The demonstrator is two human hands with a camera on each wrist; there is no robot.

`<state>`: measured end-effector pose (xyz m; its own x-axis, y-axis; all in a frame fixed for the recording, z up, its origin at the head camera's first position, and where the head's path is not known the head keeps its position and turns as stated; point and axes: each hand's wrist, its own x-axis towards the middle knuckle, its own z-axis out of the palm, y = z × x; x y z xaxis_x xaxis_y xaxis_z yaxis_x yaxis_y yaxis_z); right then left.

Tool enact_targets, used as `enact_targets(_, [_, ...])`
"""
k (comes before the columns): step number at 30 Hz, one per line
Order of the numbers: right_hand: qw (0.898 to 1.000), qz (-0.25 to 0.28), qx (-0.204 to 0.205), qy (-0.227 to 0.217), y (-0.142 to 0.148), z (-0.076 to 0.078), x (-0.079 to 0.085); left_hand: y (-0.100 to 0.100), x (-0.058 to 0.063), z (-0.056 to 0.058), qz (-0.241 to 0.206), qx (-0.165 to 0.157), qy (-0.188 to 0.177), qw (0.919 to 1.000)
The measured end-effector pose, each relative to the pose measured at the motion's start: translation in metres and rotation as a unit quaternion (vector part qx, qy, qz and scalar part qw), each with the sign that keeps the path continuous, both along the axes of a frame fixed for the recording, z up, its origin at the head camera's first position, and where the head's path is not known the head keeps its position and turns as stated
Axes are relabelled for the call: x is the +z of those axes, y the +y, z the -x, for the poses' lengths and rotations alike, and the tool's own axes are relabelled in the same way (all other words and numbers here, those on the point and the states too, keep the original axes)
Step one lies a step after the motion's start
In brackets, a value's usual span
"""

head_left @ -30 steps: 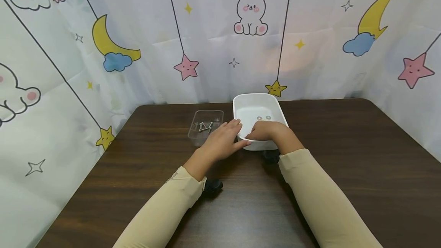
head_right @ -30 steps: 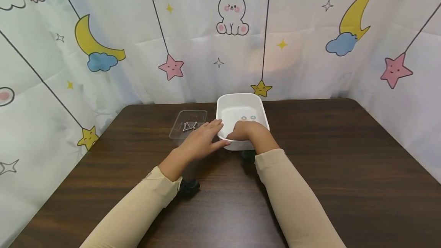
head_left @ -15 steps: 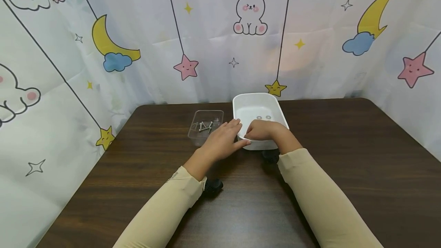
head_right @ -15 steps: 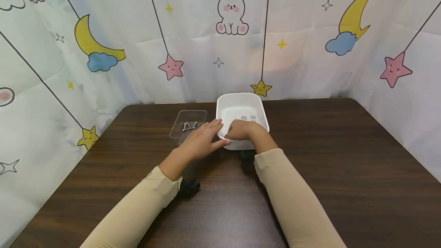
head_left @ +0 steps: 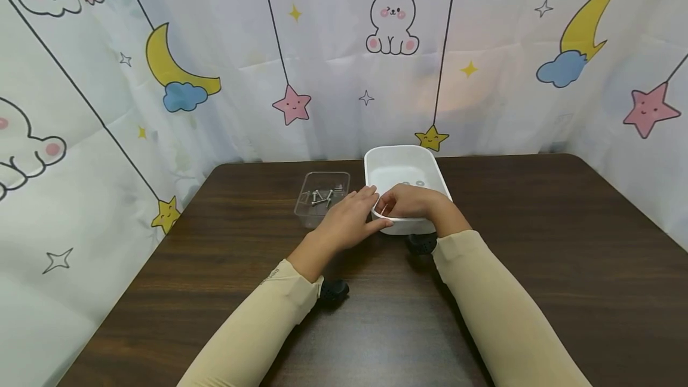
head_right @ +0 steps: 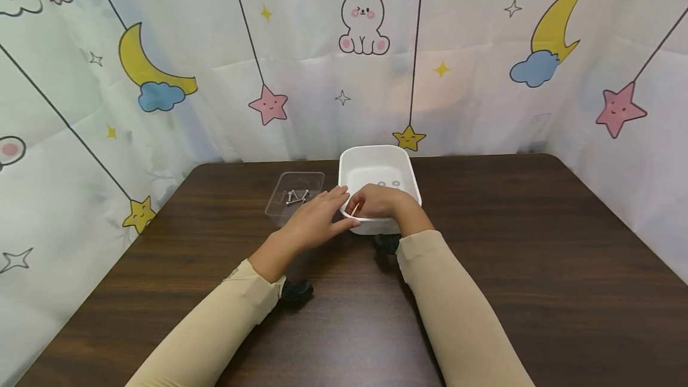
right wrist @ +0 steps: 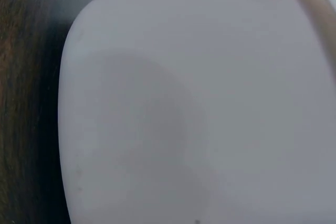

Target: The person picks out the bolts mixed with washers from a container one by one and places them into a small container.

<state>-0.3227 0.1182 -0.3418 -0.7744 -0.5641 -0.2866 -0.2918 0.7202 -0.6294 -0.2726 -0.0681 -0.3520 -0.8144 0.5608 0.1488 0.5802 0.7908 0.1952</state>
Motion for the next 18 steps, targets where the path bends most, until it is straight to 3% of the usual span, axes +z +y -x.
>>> enact_targets(12, [0.999,-0.026,-0.010,-0.022,0.0025,-0.0002,0.0021,0.0008,0.0010,-0.0002,0.001,0.006,-0.009,0.9999])
enact_targets(18, [0.998,-0.053,-0.014,0.029,0.0015,0.0015,-0.0018,0.0003,0.0005,-0.0004,0.002,0.004,-0.006,1.0000])
